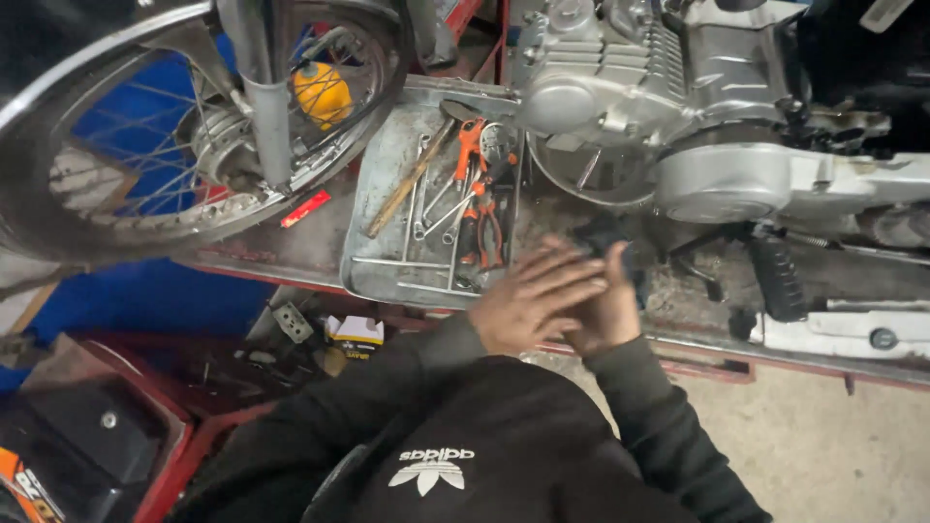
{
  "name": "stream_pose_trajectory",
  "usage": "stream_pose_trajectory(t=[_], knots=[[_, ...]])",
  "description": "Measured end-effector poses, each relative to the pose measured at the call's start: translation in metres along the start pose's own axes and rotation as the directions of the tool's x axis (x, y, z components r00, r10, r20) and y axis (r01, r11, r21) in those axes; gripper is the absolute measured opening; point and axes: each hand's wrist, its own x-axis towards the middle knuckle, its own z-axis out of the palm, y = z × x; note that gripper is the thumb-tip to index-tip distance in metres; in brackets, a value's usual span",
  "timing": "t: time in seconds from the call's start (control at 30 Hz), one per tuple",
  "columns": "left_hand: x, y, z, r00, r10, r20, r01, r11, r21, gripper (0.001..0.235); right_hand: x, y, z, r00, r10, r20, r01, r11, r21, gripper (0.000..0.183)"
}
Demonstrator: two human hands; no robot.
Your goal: Reassembling and cleaning engine covers and internal components on a motorcycle using a screwdriver, wrench, and cloth.
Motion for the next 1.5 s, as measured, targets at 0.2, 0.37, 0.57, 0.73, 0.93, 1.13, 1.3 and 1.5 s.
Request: stream_pose_trajectory(t=[0.2, 0.37, 0.57, 0.73, 0.93, 1.13, 1.3, 1.5], knots=[[-0.132, -0.125, -0.055, 0.419, -0.863, 0.284, 0.483, 0.477, 0.734, 0.026, 0.024, -0.007, -0.008, 0.915, -0.371, -0.159, 0.318, 0.905, -0.282, 0.064], [-0.133, -0.168, -0.039, 0.73, -0.561, 0.391, 0.356, 0.8, 0.483, 0.035, 0.108, 0.072, -0.071, 0.931, -0.345, -0.121, 0.154, 0.672, -0.724, 0.032], [-0.13, -0.18, -0.044, 0.773, -0.332, 0.541, 0.103, 0.906, 0.41, 0.035, 0.149, 0.131, -0.068, 0.973, -0.231, 0.0, 0.025, 0.107, -0.994, 0.024], [-0.145, -0.201, -0.04, 0.737, -0.44, 0.513, 0.124, 0.834, 0.538, 0.027, 0.142, 0.132, -0.037, 0.983, -0.172, 0.06, 0.012, -0.265, -0.964, 0.021], [-0.144, -0.191, -0.035, 0.697, -0.538, 0.474, 0.166, 0.764, 0.623, 0.017, 0.12, 0.123, 0.01, 0.993, -0.031, 0.118, 0.083, -0.54, -0.837, 0.013], [-0.185, -0.2, 0.006, 0.764, -0.403, 0.504, 0.111, 0.852, 0.512, 0.014, 0.126, 0.136, -0.005, 0.97, -0.054, 0.237, 0.157, -0.603, -0.782, 0.019], [-0.166, -0.181, -0.008, 0.66, -0.5, 0.56, 0.181, 0.83, 0.528, 0.018, 0.114, 0.132, 0.009, 0.918, -0.068, 0.39, 0.215, -0.74, -0.637, 0.007], [-0.156, -0.166, -0.032, 0.75, -0.39, 0.534, 0.093, 0.862, 0.499, 0.011, 0.121, 0.136, -0.001, 0.917, -0.075, 0.391, 0.213, -0.737, -0.642, 0.013]])
